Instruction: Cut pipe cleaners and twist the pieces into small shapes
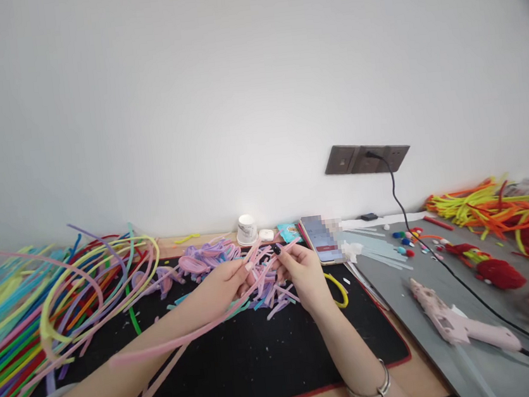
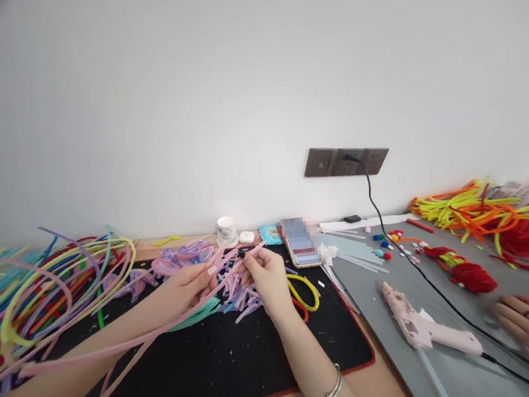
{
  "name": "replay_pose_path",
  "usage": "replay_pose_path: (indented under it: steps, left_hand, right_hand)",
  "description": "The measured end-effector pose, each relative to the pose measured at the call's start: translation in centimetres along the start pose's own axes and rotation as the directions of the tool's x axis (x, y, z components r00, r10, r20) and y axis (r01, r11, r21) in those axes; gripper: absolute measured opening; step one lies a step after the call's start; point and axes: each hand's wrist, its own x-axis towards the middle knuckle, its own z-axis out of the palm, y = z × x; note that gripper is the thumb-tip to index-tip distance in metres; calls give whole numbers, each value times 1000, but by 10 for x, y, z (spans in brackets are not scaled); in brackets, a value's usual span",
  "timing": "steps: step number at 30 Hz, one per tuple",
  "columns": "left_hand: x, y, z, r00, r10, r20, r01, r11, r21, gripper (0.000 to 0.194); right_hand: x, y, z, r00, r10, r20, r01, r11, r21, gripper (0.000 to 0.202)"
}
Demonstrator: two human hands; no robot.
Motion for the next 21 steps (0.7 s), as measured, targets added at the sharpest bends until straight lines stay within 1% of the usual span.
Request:
replay_pose_path:
  steps: [2,4,7,10,13,16,19,21]
  left_hand:
    - [1,-2,0,999,-27,-35,25,998,-56,39]
    - [2,-3,2,999,-19,-51,15,998,-68,39]
    - [3,-2,4,999,42,0,-42,998,-41,39]
    - [3,2,7,995,98,34,-97,995,-20,39]
    - [4,5,9,993,117,7,-117,993,-4,38]
    - [4,7,10,993,118,-4,-117,993,27,40]
    - [4,7,11,996,88,-1,-87,995,55,43]
    - [4,5,12,998,58,-5,-58,997,40,42]
  right_hand:
    - [-1,0,1,1000,12,11,-13,1000,21,24]
    - [-2,1,3,996,71,60,-74,996,56,24]
    - [-5,4,9,972,171,162,-192,974,119,25]
    - [-6,8,12,954,222,202,-258,950,175,26]
    - [-7,11,14,955,235,183,-272,938,215,25]
    - [-7,13,16,963,221,153,-252,939,236,24]
    - [-6,15,19,971,202,127,-228,944,240,24]
    - [-5,15,19,972,188,138,-218,944,247,24]
